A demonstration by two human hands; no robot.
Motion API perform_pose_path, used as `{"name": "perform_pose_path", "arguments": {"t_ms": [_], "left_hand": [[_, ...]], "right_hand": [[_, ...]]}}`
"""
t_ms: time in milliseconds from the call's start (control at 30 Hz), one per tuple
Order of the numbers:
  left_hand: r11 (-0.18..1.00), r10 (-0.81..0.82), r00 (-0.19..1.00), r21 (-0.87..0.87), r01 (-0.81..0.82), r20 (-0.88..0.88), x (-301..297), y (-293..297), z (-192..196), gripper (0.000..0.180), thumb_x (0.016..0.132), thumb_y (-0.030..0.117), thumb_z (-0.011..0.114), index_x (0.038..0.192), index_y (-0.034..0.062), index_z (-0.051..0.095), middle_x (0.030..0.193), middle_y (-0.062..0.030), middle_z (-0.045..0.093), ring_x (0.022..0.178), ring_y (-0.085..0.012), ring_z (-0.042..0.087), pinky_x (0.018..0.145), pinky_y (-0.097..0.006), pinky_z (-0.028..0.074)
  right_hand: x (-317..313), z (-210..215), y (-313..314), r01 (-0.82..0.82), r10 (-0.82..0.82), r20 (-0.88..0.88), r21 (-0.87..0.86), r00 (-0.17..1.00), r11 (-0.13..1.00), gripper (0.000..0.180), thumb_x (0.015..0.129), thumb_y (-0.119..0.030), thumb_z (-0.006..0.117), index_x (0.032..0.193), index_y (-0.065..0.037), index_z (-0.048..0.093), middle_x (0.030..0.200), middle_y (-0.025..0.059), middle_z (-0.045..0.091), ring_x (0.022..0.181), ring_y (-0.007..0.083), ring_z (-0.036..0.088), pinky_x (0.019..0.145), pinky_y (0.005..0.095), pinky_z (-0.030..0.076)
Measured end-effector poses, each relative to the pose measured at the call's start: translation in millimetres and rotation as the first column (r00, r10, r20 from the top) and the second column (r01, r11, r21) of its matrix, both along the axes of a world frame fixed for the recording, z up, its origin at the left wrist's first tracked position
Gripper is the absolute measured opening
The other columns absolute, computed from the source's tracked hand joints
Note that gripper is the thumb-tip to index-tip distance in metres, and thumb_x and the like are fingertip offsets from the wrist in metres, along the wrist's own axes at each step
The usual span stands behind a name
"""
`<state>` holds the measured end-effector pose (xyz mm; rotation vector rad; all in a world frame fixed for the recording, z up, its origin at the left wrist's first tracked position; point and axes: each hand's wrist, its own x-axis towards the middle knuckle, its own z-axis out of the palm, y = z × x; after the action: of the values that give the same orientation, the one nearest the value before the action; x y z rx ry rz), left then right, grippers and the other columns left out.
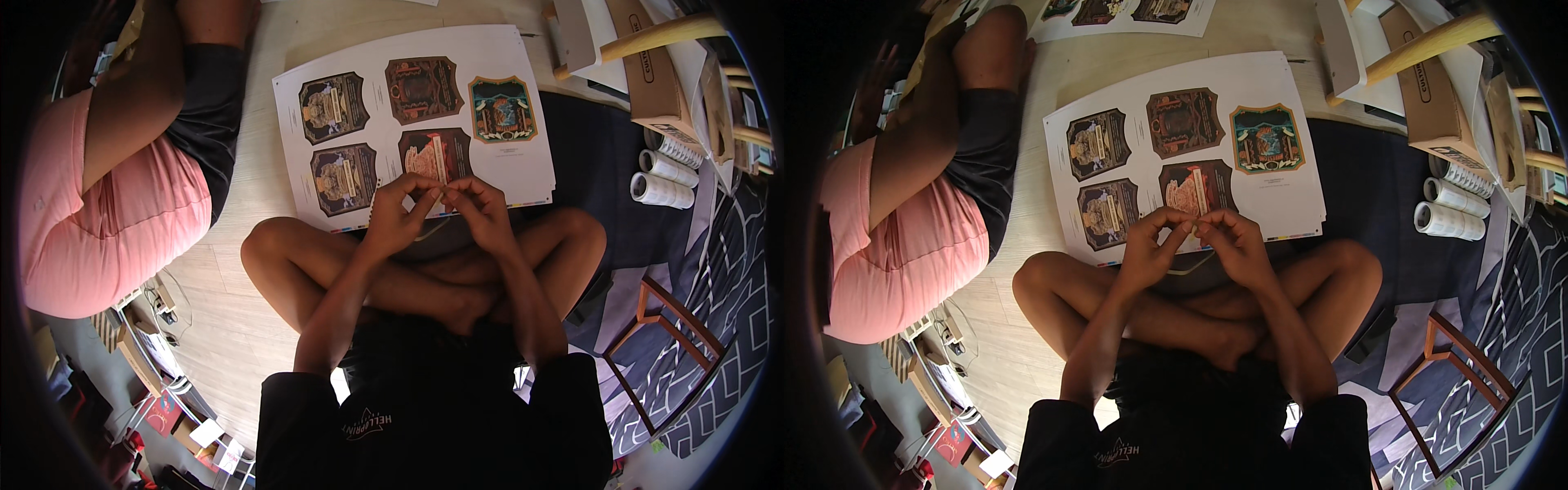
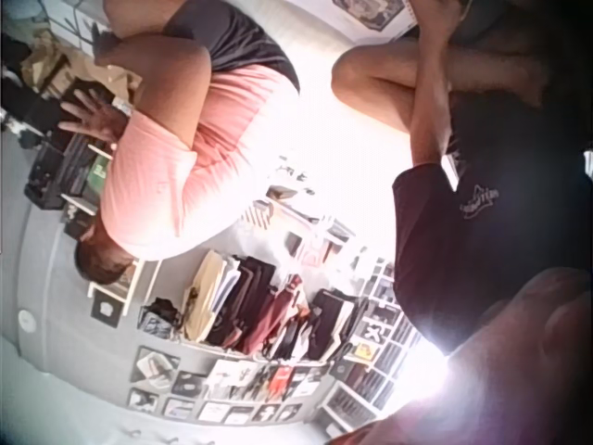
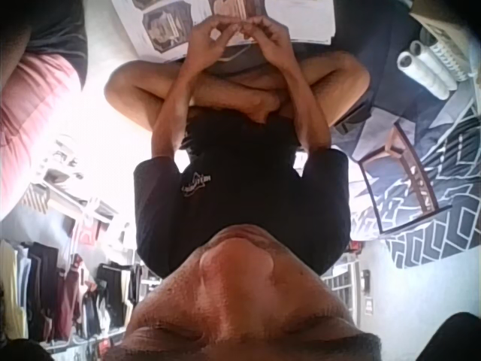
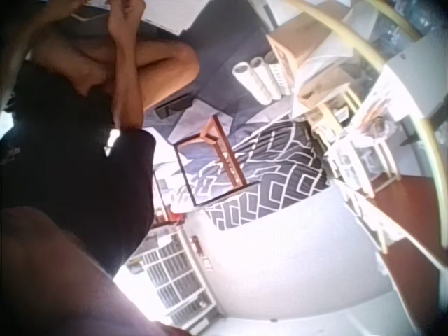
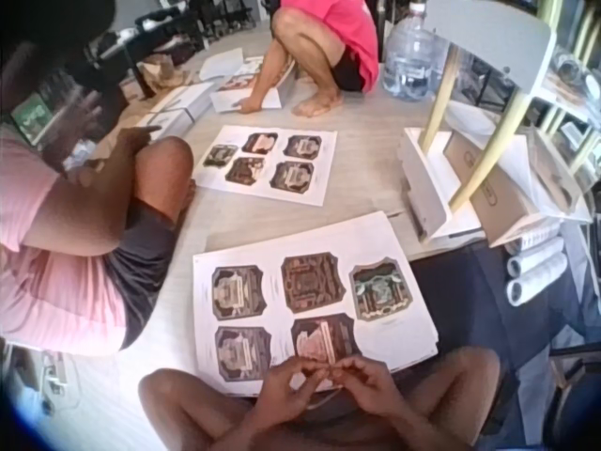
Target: The person sits on the floor and uses scissors to cut a strip of paper from a printed sheet. They then fold the cut strip and place it on the sheet before flipping the page to reveal another printed sheet.
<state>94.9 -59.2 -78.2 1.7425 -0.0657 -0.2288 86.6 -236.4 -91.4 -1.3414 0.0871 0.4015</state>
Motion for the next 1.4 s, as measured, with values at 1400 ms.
{"name": "perform_pose_path", "arguments": {"t_ms": [1400], "left_hand": [[0.995, 0.015, 1.0, -0.096, -0.015, 0.001, -1, -2, -1, 0.008, 0.09, -0.002, 0.062, 0.095, 0.0003, 0.068, 0.088, -0.0087, 0.066, 0.082, -0.0151, 0.064, 0.075, -0.028, 0.049]], "right_hand": [[-4, -3, 1, 0.056, -0.019, -0.169, 0.217, 0.985, 0.974, 0.016, 0.097, -0.01, 0.059, 0.1, 0.003, 0.066, 0.085, 0.0082, 0.069, 0.067, 0.0117, 0.063, 0.066, 0.0257, 0.052]]}}
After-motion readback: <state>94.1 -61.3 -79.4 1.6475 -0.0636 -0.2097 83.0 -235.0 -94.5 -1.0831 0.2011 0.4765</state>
